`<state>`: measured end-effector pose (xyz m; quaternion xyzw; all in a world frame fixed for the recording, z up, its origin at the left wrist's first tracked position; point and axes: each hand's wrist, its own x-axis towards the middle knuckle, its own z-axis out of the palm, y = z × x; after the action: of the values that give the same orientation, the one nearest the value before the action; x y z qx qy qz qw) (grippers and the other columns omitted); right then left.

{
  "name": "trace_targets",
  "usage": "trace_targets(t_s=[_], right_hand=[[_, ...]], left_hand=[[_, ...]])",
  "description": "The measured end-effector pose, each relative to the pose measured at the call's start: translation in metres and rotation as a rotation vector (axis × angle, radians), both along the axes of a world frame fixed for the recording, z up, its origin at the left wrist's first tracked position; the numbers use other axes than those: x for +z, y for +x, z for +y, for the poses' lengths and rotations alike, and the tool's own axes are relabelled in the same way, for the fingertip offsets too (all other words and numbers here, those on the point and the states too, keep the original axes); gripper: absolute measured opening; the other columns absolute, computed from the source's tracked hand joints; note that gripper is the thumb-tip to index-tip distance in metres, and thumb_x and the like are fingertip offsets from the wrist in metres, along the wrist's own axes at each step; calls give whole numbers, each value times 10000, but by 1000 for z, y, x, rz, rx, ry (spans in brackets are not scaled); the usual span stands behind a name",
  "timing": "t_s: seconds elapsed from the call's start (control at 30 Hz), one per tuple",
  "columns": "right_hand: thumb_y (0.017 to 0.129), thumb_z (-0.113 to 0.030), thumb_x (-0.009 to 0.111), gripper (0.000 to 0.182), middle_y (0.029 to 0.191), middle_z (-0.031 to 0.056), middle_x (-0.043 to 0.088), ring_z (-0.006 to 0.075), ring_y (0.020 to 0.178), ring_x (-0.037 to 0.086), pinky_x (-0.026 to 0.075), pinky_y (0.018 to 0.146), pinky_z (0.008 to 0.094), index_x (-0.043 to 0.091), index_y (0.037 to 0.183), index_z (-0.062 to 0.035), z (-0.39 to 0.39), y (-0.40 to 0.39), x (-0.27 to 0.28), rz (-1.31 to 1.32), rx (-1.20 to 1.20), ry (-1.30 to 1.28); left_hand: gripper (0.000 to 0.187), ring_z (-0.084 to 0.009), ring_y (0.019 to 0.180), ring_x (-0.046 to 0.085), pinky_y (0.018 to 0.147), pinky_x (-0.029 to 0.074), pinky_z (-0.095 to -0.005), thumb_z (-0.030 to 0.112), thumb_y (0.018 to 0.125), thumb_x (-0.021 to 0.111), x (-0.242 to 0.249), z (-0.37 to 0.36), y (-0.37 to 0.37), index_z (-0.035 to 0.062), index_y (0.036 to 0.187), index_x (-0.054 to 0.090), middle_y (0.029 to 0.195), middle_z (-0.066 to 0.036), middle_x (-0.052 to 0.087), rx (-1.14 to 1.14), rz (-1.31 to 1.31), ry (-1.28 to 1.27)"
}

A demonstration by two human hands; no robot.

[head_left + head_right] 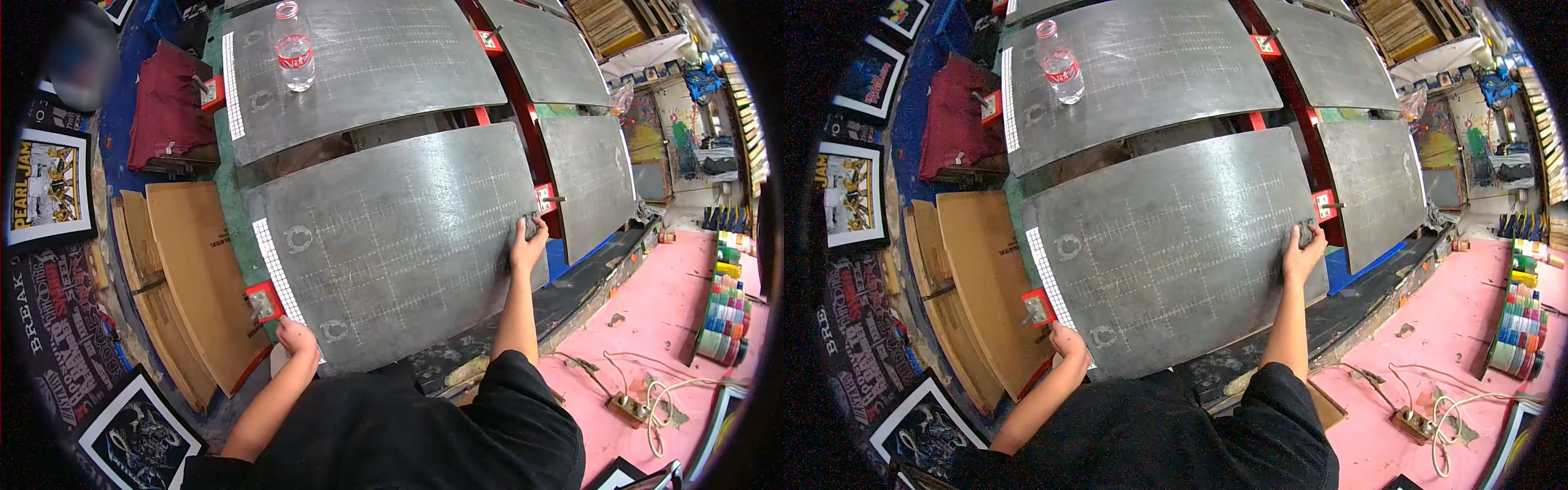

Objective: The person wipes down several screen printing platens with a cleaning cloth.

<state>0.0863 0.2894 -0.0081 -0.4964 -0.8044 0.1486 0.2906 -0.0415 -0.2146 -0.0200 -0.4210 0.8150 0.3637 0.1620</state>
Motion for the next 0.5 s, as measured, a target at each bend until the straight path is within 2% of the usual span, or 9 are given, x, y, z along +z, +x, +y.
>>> trace_targets(t_s=[0.07, 0.13, 0.17, 0.2, 0.23, 0.3, 0.33, 0.4, 0.5], right_hand=[[962, -261, 738, 470, 1332, 202, 613, 361, 1243, 586, 435, 1085, 450, 589, 1344, -33, -3, 3, -1, 69, -2, -80], [953, -152, 690, 505, 1371, 212, 607, 394, 1279, 575, 436, 1107, 450, 558, 1429, -51, -14, -15, -9, -65, -195, 32], [928, -71, 630, 578, 1409, 208, 597, 398, 1295, 576, 436, 1129, 449, 512, 1493, -51, -15, -24, -27, -114, -151, 287], [912, -39, 598, 551, 1408, 203, 608, 383, 1292, 584, 435, 1139, 449, 541, 1460, -24, -25, -44, -23, -68, -162, 196], [897, -28, 579, 538, 1383, 202, 628, 376, 1281, 595, 448, 1124, 445, 570, 1435, -15, -43, -72, -17, 48, -27, 139], [882, 42, 532, 444, 1288, 188, 660, 381, 1216, 618, 470, 1086, 444, 648, 1306, -16, -130, -158, 26, -57, 328, 25], [902, 28, 540, 434, 1254, 175, 647, 381, 1166, 606, 482, 1041, 474, 659, 1311, -51, -172, -188, 28, 54, 772, 8], [862, 24, 567, 512, 1339, 149, 636, 335, 1268, 598, 491, 1080, 434, 658, 1339, -137, -274, -222, 32, 125, 1406, -383], [800, 44, 610, 620, 1431, 166, 617, 347, 1358, 572, 465, 1138, 438, 625, 1401, -108, -348, -223, 75, 258, 1474, -826]], left_hand=[[570, -465, 1064, 616, 938, 435, -528, 393, 1015, 356, -6, -3, 1, -80, 1072, 670, 1154, -275, 690, -3, 12, 20], [571, -465, 1068, 617, 943, 437, -526, 394, 1017, 355, -3, -2, 1, -78, 1077, 671, 1156, -271, 693, -11, 22, 41], [563, -464, 1050, 619, 937, 443, -514, 381, 1018, 362, 1, 5, -1, -88, 1066, 668, 1142, -278, 695, 23, 21, -4], [555, -462, 1033, 621, 932, 449, -501, 369, 1019, 369, 5, 7, -2, -99, 1056, 665, 1129, -284, 697, 55, 20, -50], [555, -462, 1033, 621, 932, 449, -501, 369, 1019, 369, 3, 5, -2, -99, 1056, 665, 1129, -284, 697, 49, 21, -54], [547, -452, 1028, 632, 935, 460, -480, 348, 1022, 378, -2, 1, -2, -116, 1062, 666, 1123, -302, 696, 33, 77, 33], [547, -452, 1028, 632, 935, 460, -480, 348, 1022, 378, -1, 3, -4, -116, 1062, 666, 1123, -302, 696, 24, 84, 31], [551, -442, 1024, 634, 939, 459, -480, 341, 1024, 378, 1, 4, -3, -130, 1076, 659, 1124, -314, 690, 70, 93, 51], [532, -449, 988, 618, 922, 457, -491, 332, 1020, 387, 17, 17, -6, -125, 1037, 659, 1089, -306, 690, 156, 164, 81]])
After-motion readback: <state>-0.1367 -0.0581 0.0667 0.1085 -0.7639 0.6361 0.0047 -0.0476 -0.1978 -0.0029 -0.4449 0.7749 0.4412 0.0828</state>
